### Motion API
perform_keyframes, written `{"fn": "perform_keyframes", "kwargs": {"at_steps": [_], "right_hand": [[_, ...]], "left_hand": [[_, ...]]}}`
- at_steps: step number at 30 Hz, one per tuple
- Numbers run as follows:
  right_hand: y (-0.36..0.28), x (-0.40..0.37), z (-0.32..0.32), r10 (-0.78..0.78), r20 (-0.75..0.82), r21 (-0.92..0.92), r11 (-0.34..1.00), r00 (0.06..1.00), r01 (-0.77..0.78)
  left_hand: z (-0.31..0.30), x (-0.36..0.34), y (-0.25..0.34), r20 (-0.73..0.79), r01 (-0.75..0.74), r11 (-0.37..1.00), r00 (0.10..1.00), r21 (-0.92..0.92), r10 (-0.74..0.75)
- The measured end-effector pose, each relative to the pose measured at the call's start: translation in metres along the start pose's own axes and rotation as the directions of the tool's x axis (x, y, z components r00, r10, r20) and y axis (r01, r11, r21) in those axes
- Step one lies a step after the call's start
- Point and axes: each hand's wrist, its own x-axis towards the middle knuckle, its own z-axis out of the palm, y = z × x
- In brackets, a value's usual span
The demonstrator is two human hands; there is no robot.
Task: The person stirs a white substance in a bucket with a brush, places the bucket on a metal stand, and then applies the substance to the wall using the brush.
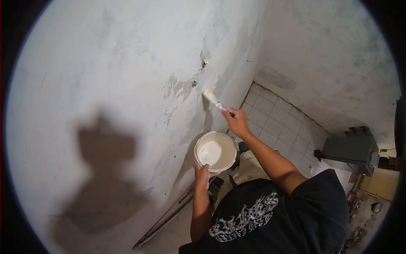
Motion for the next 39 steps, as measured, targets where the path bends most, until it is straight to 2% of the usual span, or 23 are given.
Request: {"fn": "perform_keyframes", "kwargs": {"at_steps": [1, 2, 4, 5, 7, 8, 10, 12, 17, 19, 20, 22, 26, 28, 29, 31, 32, 34, 36, 39], "right_hand": [[-0.001, 0.0, 0.008, -0.238, -0.04, -0.175, 0.958, 0.97, 0.228], [0.0, -0.003, 0.011, -0.233, -0.043, -0.169, 0.96, 0.971, 0.223], [0.006, -0.01, 0.017, -0.156, 0.094, -0.397, 0.9, 0.983, 0.181], [0.016, -0.01, 0.017, -0.161, 0.089, -0.392, 0.902, 0.983, 0.183], [0.046, -0.011, 0.008, 0.026, 0.255, -0.638, 0.755, 0.967, 0.148], [0.055, -0.009, 0.002, 0.023, 0.254, -0.637, 0.756, 0.967, 0.149], [0.057, 0.001, -0.008, 0.242, 0.281, -0.741, 0.67, 0.928, 0.05], [0.037, 0.018, -0.013, 0.22, 0.273, -0.716, 0.697, 0.937, 0.044], [-0.093, 0.027, -0.034, 0.062, 0.247, -0.639, 0.761, 0.967, 0.115], [-0.117, 0.016, -0.043, -0.274, 0.185, -0.507, 0.796, 0.944, 0.33], [-0.121, 0.012, -0.044, -0.276, 0.184, -0.511, 0.793, 0.943, 0.332], [-0.125, 0.005, -0.045, -0.389, 0.136, -0.457, 0.792, 0.911, 0.406], [-0.039, 0.005, -0.012, -0.467, 0.068, -0.388, 0.802, 0.882, 0.455], [0.013, 0.003, 0.003, -0.368, 0.2, -0.475, 0.774, 0.908, 0.419], [0.036, 0.003, 0.006, -0.368, 0.201, -0.469, 0.778, 0.908, 0.419], [0.072, 0.001, 0.004, -0.073, 0.358, -0.681, 0.661, 0.931, 0.314], [0.086, 0.0, 0.004, -0.07, 0.357, -0.678, 0.666, 0.932, 0.31], [0.094, -0.003, 0.001, 0.207, 0.352, -0.778, 0.606, 0.913, 0.163], [0.083, -0.004, 0.006, 0.162, 0.325, -0.746, 0.649, 0.932, 0.148], [0.007, -0.004, 0.007, 0.059, 0.295, -0.654, 0.74, 0.954, 0.157]], "left_hand": [[-0.003, -0.002, -0.001, -0.005, 0.002, 1.0, 1.0, 0.008, -0.002], [-0.006, -0.004, -0.002, -0.008, 0.005, 1.0, 1.0, -0.001, -0.005], [-0.005, -0.014, 0.004, -0.012, 0.006, 1.0, 1.0, -0.001, -0.006], [-0.002, -0.019, 0.007, -0.029, -0.01, 1.0, 1.0, 0.016, 0.011], [0.001, -0.025, 0.011, -0.046, -0.031, 0.999, 0.998, 0.034, 0.032], [0.001, -0.025, 0.011, -0.054, -0.027, 0.999, 0.998, 0.035, 0.029], [0.003, -0.023, 0.013, -0.061, -0.025, 0.999, 0.998, 0.03, 0.027], [0.002, -0.022, 0.012, -0.021, -0.034, 0.997, 0.999, 0.072, 0.035], [0.007, -0.017, 0.013, 0.012, -0.037, 0.998, 0.999, 0.059, 0.036], [0.011, -0.015, 0.013, 0.019, -0.04, 0.998, 0.999, 0.057, 0.039], [0.01, -0.011, 0.012, 0.028, -0.015, 0.999, 1.0, 0.038, 0.014], [0.008, -0.005, 0.008, 0.035, 0.009, 1.0, 0.999, 0.017, -0.01], [0.004, -0.002, 0.006, 0.022, 0.017, 1.0, 1.0, 0.014, -0.017], [-0.002, -0.006, 0.004, 0.024, 0.017, 1.0, 1.0, 0.017, -0.017], [-0.006, -0.005, 0.001, 0.01, 0.018, 1.0, 1.0, 0.009, -0.018], [-0.011, -0.007, -0.001, -0.011, 0.022, 1.0, 1.0, 0.006, -0.022], [-0.014, -0.008, -0.001, -0.028, 0.024, 1.0, 0.999, 0.004, -0.023], [-0.022, -0.011, -0.006, -0.046, 0.036, 0.999, 0.998, 0.006, -0.035], [-0.029, -0.01, -0.009, -0.062, 0.03, 0.999, 0.998, 0.017, -0.029], [-0.015, -0.028, 0.004, -0.08, -0.009, 0.998, 0.997, 0.054, 0.014]]}}
